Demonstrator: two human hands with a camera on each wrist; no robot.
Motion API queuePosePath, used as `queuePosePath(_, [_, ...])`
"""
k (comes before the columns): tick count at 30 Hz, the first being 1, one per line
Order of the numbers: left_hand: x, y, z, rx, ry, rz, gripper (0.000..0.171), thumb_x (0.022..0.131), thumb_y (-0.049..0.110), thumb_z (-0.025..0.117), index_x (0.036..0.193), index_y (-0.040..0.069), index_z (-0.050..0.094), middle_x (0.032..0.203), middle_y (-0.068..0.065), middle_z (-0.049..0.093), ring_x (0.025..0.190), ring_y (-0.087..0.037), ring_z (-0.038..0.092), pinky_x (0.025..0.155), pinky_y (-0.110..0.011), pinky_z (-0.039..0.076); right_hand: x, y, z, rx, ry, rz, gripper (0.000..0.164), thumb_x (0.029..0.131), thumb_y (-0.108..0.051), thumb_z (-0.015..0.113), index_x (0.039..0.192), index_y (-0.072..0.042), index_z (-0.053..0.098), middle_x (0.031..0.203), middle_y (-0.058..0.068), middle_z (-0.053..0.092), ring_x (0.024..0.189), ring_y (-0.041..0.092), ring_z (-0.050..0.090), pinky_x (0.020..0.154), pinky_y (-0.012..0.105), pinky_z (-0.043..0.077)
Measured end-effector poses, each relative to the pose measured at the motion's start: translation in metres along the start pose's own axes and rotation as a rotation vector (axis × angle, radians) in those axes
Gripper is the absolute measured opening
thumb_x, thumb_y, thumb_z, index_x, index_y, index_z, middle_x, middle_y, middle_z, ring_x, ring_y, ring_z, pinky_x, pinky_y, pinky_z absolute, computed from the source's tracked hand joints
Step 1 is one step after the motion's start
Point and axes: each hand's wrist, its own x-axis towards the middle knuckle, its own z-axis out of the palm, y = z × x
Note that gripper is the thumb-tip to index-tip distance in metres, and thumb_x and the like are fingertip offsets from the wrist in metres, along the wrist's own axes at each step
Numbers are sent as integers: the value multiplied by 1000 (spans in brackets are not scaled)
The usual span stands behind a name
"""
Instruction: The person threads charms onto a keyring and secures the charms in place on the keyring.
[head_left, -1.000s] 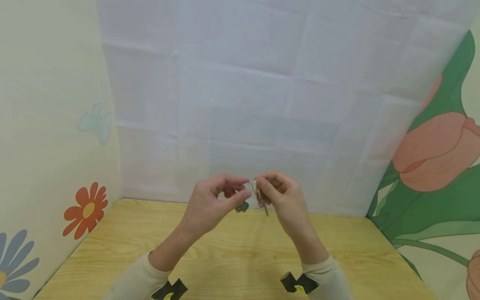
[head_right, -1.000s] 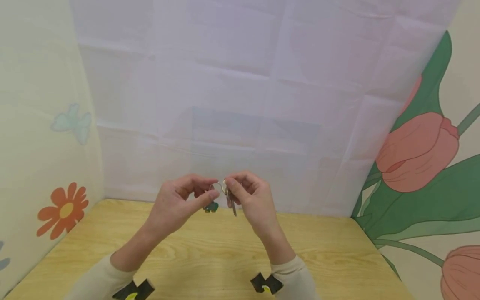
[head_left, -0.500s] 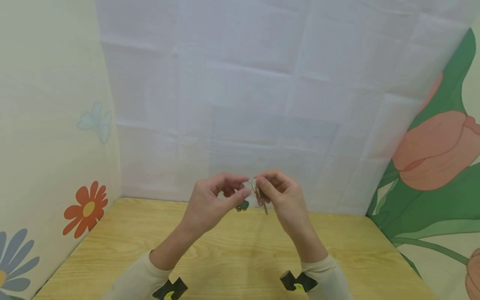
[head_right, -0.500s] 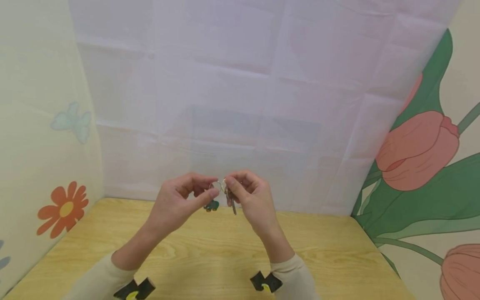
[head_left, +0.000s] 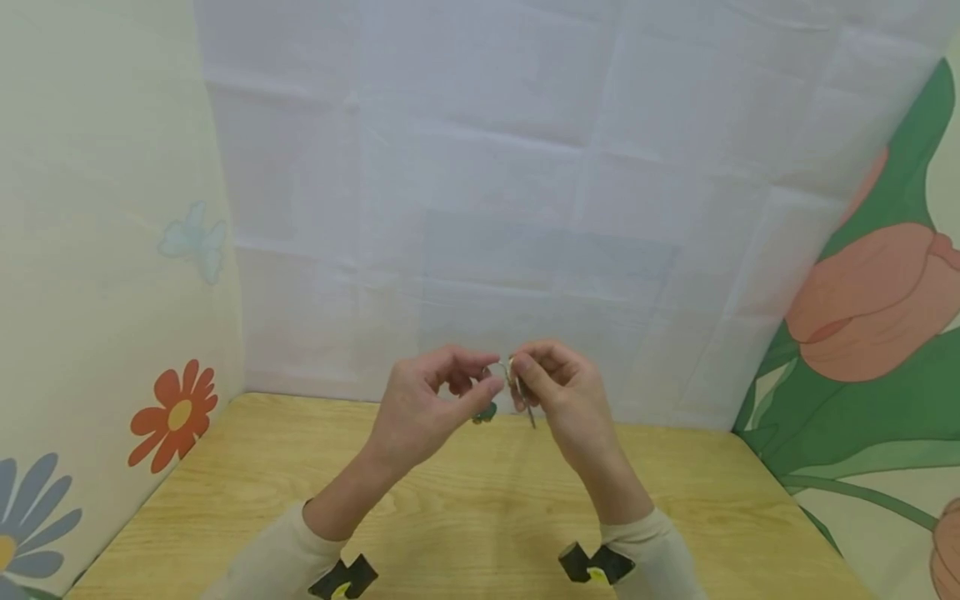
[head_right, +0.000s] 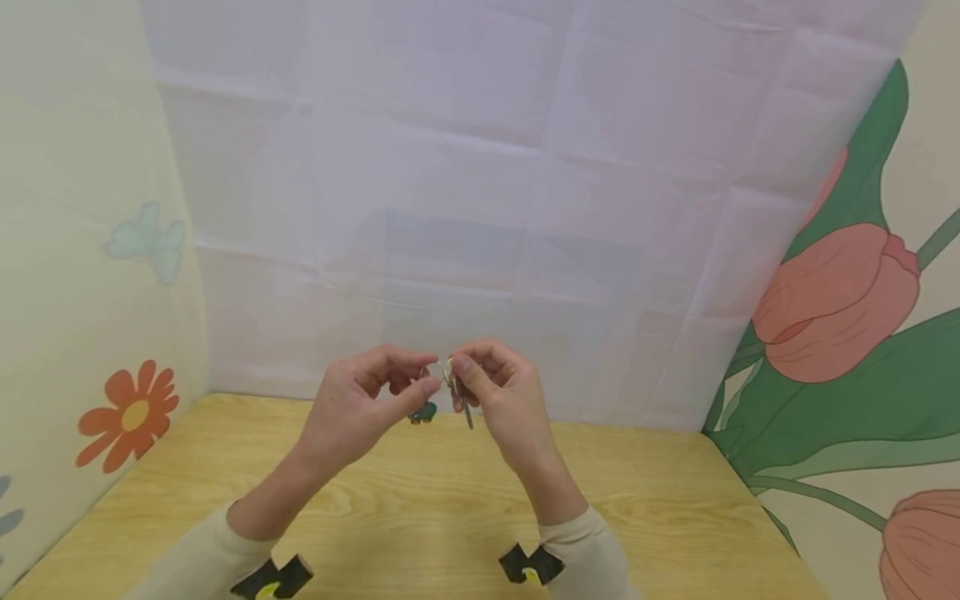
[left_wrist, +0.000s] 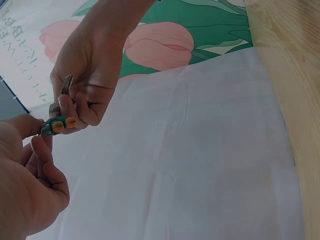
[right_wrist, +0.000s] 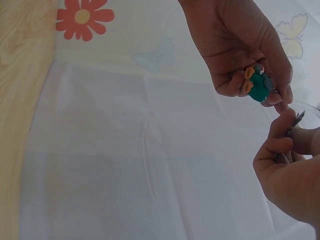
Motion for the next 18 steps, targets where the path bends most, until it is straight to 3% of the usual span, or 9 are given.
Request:
queuePosePath(4, [-1,1,2,53,41,40,16,94,16,77,110,14,78,86,10,71,61,-10,60,52,-28,47,0,0,2,-17,14,-21,23,103,-14,63,108,8,63,86,17,63,64,25,56,61,30,49])
queuePosePath(10, [-3,7,5,116,101,55,13,93,13,77,105,13,79,84,12,71,58,-9,56,52,-26,46,-2,-2,8,-111,75,-56,17,101,-16,67,106,0,69,84,17,66,63,29,59,61,31,48])
queuePosePath(18, [-3,12,3,137,76,41,13,92,10,76,104,12,80,83,13,72,58,-8,58,47,-26,43,-3,-4,10,-152,104,-112,15,100,-10,67,103,5,68,82,19,67,60,29,60,58,30,50])
